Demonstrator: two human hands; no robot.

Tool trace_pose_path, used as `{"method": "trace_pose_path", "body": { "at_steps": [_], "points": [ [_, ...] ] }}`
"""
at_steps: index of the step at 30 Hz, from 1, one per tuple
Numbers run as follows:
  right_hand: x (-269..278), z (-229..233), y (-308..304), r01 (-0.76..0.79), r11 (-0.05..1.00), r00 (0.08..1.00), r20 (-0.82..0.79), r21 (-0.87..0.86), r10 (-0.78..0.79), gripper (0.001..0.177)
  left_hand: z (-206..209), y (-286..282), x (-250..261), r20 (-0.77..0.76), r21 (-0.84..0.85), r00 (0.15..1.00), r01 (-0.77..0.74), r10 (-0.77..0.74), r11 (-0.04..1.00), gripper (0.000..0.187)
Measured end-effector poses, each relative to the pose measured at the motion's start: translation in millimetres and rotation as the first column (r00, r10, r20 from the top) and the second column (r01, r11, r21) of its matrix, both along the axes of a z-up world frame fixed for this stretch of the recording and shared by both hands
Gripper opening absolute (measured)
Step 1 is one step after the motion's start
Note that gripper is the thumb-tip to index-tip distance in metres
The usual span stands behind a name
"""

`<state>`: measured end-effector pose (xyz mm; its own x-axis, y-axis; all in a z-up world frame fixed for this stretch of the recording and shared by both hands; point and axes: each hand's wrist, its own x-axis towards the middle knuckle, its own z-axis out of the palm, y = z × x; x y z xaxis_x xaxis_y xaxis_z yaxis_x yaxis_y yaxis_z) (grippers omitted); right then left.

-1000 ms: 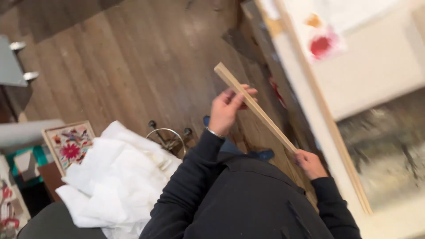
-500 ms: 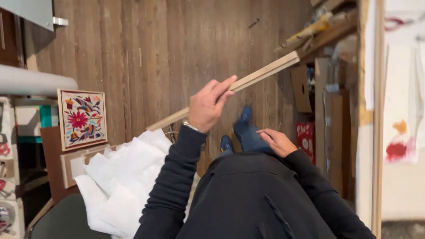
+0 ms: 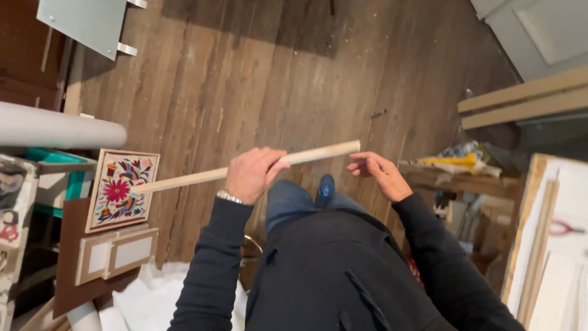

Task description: Measuring wood frame pieces against a painting, marking them with a pencil, and cutting them using a miter saw.

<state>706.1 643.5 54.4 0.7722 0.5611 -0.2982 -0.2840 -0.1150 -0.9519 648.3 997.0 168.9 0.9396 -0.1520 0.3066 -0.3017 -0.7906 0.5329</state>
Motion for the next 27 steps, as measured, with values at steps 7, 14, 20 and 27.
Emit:
{"method": "trace_pose_path", "body": {
  "at_steps": [7,14,20,27],
  "points": [
    [166,-10,115,-0.14,0.99,0.989,-0.049,-0.009,0.139,0.034,-43,91,131,-0.114,0.012,0.993,0.008,-0.007,1.0,0.023],
    [308,-53,222,0.089,0.996,0.985,-0.149,0.012,-0.087,0.031,-57,240,313,-0.241,0.066,0.97,0.045,-0.028,0.997,0.024],
    [417,-48,280,0.354,0.935,0.894,-0.294,0.002,-0.338,0.03,-60,351,463,-0.239,0.103,0.965,0.14,-0.112,0.985,0.023],
    [565,-59,344,0.436,0.9,0.87,-0.245,-0.02,-0.427,0.031,-78,406,657,-0.082,0.109,0.983,0.17,-0.161,0.979,0.02]
  ]
}}
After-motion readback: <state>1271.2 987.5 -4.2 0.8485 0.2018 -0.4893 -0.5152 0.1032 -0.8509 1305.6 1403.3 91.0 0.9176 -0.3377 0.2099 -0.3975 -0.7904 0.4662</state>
